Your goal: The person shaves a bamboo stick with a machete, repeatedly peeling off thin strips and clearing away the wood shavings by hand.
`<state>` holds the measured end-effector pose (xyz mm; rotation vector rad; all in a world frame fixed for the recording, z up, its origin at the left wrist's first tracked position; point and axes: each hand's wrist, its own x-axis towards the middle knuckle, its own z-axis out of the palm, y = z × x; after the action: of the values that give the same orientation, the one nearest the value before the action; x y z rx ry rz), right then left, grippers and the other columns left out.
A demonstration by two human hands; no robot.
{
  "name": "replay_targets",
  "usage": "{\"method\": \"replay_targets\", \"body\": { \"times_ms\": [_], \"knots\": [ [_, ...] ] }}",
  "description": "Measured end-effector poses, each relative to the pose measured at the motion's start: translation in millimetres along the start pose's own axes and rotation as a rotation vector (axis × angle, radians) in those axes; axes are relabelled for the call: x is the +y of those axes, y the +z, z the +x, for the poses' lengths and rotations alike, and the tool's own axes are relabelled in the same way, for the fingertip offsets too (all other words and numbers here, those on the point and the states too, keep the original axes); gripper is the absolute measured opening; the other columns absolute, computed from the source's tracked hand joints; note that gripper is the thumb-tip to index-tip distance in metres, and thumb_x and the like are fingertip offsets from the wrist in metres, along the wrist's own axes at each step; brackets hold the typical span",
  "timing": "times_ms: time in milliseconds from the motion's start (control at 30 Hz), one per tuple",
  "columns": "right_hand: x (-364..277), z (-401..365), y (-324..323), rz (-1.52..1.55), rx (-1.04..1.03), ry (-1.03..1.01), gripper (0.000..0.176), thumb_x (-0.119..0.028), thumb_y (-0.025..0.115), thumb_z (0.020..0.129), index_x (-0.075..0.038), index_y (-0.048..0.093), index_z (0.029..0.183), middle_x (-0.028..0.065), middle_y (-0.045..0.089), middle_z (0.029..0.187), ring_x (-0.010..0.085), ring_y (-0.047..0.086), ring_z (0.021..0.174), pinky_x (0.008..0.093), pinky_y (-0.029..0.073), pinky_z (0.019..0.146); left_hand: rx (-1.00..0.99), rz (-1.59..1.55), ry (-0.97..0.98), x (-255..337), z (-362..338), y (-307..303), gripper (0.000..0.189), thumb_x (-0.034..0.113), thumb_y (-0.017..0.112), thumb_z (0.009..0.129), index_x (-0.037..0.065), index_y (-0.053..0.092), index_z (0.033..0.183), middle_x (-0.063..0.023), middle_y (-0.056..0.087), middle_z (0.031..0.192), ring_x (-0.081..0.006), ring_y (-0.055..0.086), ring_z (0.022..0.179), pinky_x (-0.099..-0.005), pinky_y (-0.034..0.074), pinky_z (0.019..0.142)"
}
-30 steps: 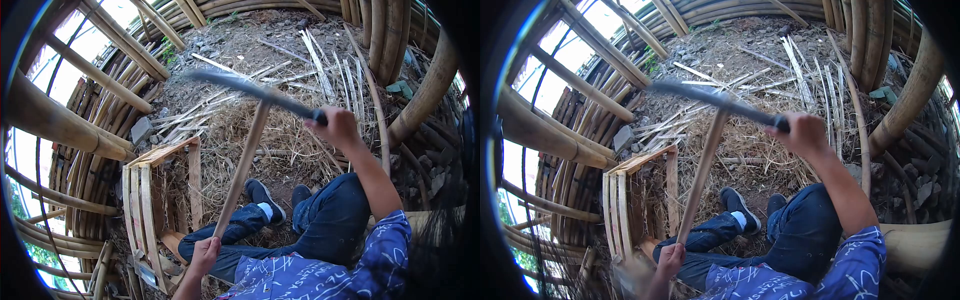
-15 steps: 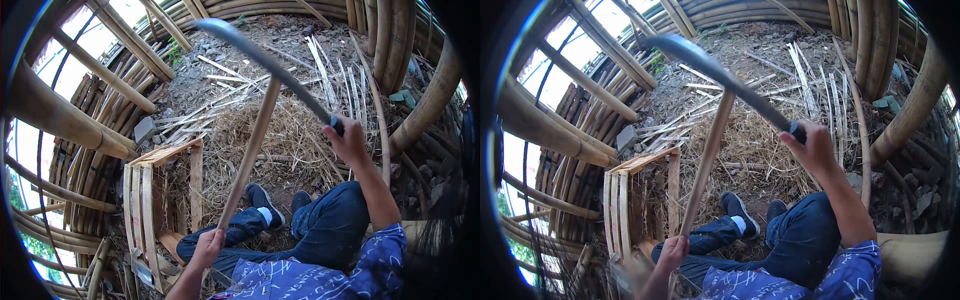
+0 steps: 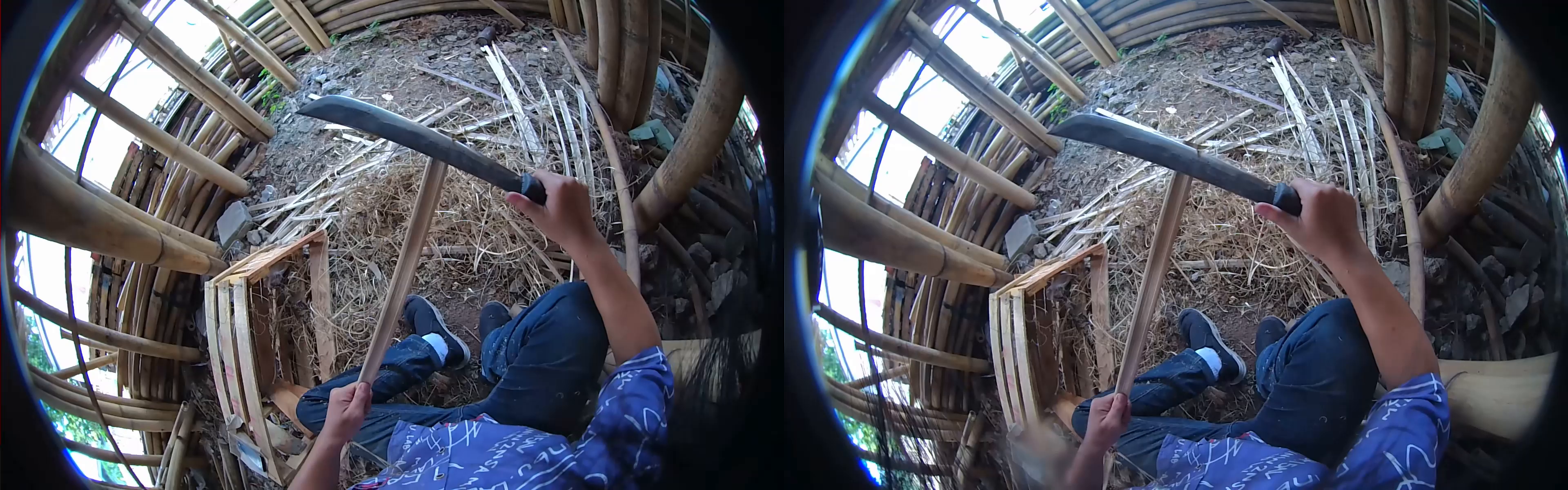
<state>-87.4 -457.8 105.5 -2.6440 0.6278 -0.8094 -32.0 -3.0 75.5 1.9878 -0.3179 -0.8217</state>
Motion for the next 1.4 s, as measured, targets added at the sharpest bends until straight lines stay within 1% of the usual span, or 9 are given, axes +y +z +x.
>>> {"method": "replay_targets", "body": {
  "times_ms": [267,567,633,733,800,967,1167,1300,1400],
  "knots": [
    [7.2,0.0,-0.4,-0.064,0.025,0.004,0.066,-0.072,0.057,0.078,-0.007,0.061,0.070,0.0093,0.061,0.059,0.0258,0.065,0.054,0.0376,0.051,0.051,-0.050,-0.051,-0.042,5.2,1.6,-1.8,0.039,0.025,0.047,0.101,0.004,0.052,0.070,0.0041,0.046,0.058,-0.0038,0.040,0.052,-0.0226,0.031,0.046],
    [-21.4,-0.9,-4.6,-0.020,0.047,-0.335,0.058,-0.066,0.067,0.075,-0.009,0.059,0.068,0.0048,0.058,0.056,0.0210,0.062,0.050,0.0351,0.051,0.052,-0.053,-0.056,-0.001,4.8,-2.0,-4.1,0.038,0.024,0.047,0.101,0.003,0.052,0.069,0.0039,0.046,0.058,-0.0040,0.040,0.053,-0.0227,0.033,0.048],
    [-5.3,5.1,3.0,0.039,0.078,-0.194,0.057,-0.068,0.060,0.080,-0.011,0.061,0.069,0.0002,0.056,0.054,0.0127,0.057,0.047,0.0295,0.048,0.049,-0.047,-0.039,-0.006,-3.5,-9.4,-6.6,0.038,0.023,0.047,0.101,0.003,0.051,0.068,0.0040,0.046,0.057,-0.0042,0.040,0.053,-0.0231,0.033,0.048],
    [28.7,9.6,4.6,0.185,0.012,0.151,0.063,-0.070,0.051,0.085,-0.010,0.060,0.067,-0.0007,0.052,0.049,0.0120,0.054,0.045,0.0301,0.044,0.046,-0.049,-0.105,-0.036,-12.7,-16.5,-8.0,0.037,0.021,0.047,0.100,0.002,0.051,0.068,0.0047,0.044,0.057,-0.0042,0.038,0.054,-0.0241,0.032,0.048],
    [41.0,2.6,8.7,0.239,0.064,0.253,0.065,-0.068,0.049,0.088,-0.008,0.059,0.064,-0.0005,0.050,0.048,0.0118,0.052,0.044,0.0297,0.039,0.045,-0.120,0.004,0.135,-9.8,-20.4,-8.9,0.036,0.022,0.048,0.099,0.001,0.051,0.070,0.0052,0.041,0.057,-0.0041,0.035,0.054,-0.0247,0.031,0.048],
    [33.9,-0.8,2.3,0.319,0.108,0.304,0.065,-0.065,0.051,0.088,-0.006,0.054,0.060,0.0000,0.048,0.049,0.0120,0.050,0.045,0.0294,0.037,0.046,-0.090,0.019,0.046,15.8,-5.2,-3.7,0.037,0.024,0.047,0.100,0.001,0.051,0.071,0.0054,0.041,0.058,-0.0040,0.036,0.056,-0.0243,0.031,0.049],
    [11.1,0.3,-2.5,0.857,0.114,0.440,0.056,-0.059,0.052,0.091,-0.009,0.051,0.065,-0.0033,0.047,0.051,0.0043,0.048,0.046,0.0205,0.035,0.041,-0.020,-0.058,0.018,21.9,6.0,0.4,0.035,0.025,0.044,0.102,0.004,0.050,0.075,0.0046,0.043,0.062,-0.0044,0.037,0.057,-0.0234,0.032,0.051],
    [4.9,1.2,-2.2,0.817,0.126,0.250,0.054,-0.057,0.052,0.092,-0.008,0.052,0.068,-0.0029,0.048,0.053,0.0036,0.045,0.041,0.0192,0.034,0.038,0.015,0.020,0.025,29.0,12.3,8.7,0.034,0.024,0.043,0.102,0.004,0.050,0.077,0.0046,0.043,0.063,-0.0045,0.037,0.058,-0.0235,0.032,0.052],
    [-3.6,-1.3,-5.4,1.000,-0.119,0.249,0.060,-0.064,0.046,0.091,-0.008,0.052,0.071,-0.0019,0.050,0.055,0.0046,0.046,0.040,0.0194,0.037,0.038,0.016,0.015,0.026,31.2,16.0,13.6,0.033,0.024,0.043,0.103,0.004,0.049,0.076,0.0046,0.042,0.063,-0.0049,0.037,0.058,-0.0239,0.032,0.052]
  ]
}}
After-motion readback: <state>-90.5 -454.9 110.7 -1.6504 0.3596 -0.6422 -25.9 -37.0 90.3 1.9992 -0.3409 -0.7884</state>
